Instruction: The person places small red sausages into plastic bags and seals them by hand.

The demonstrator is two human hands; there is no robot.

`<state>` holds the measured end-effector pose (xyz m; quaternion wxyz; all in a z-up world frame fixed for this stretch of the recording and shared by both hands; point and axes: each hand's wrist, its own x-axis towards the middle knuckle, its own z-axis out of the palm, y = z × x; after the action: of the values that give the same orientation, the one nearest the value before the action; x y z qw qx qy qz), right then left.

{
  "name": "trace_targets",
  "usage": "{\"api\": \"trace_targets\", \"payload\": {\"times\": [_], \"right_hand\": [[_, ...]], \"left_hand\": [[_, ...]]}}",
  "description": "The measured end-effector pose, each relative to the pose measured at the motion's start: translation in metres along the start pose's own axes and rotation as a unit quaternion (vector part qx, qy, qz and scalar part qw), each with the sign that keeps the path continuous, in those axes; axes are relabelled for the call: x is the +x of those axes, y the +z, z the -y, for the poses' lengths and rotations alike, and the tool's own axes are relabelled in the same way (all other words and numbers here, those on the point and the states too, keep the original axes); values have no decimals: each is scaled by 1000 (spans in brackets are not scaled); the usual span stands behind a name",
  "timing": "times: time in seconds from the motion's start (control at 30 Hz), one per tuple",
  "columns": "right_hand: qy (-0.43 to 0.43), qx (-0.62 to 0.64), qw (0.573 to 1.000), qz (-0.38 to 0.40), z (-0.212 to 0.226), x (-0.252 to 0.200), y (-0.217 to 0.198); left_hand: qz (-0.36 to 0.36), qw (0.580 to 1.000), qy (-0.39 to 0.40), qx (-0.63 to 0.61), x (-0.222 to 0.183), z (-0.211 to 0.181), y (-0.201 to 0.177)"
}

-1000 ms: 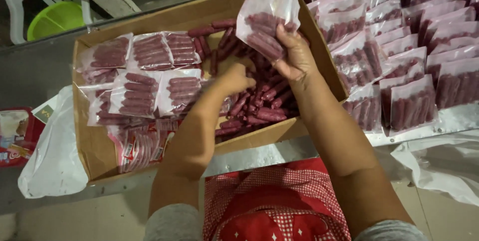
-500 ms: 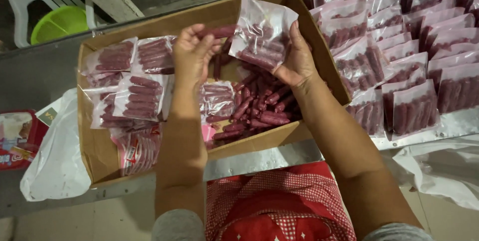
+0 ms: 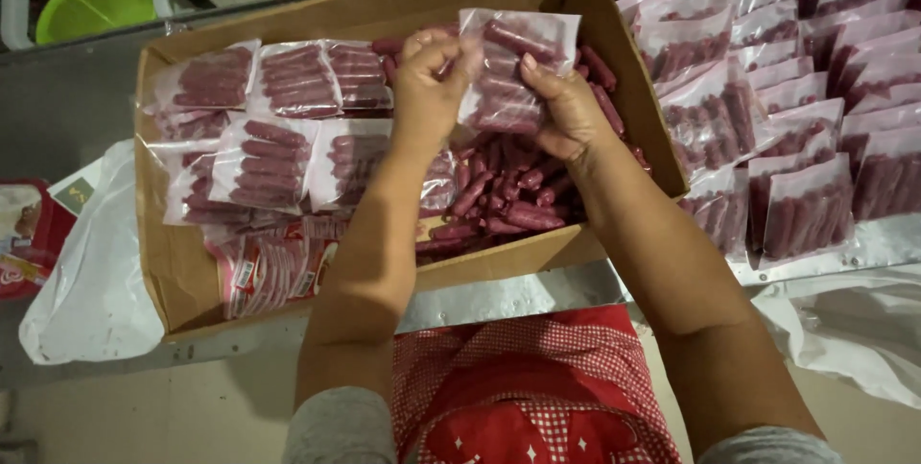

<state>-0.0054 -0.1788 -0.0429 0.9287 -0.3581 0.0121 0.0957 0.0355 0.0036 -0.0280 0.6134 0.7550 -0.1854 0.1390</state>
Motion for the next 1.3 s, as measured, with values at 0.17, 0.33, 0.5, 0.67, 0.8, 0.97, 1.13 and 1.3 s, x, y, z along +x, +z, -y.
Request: {"api": "trace_targets", "payload": {"times": [0.17,0.33,0.5,0.67,0.8,0.97,1.13,1.3], "right_hand": [[7,-14,1000,-12,7,-3,9],[34,20,996,-85,10,-3,8],[14,-21,998,-54,13,-10,17],[26,22,999,30,9,-13,25],[34,-53,997,55,15,-24,39],[28,-56,998,-18,15,-13,18],[34,23,997,-59,11,-2,-3],[47,18,996,-72,10,-2,-7]], "left_hand": [[114,987,-108,-45,-4,-25,-9],[58,991,-121,1,-7,-33,-1],[26,980,-182,-82,-1,-23,-9],[107,966,-231,-41,-3,-52,-7],[66,959,-274,32,4,-67,-13],[-4,970,-192,152,26,-100,-74],[-52,973,113,195,47,-59,-169],[-85,949,119,279,48,-15,-254]]}}
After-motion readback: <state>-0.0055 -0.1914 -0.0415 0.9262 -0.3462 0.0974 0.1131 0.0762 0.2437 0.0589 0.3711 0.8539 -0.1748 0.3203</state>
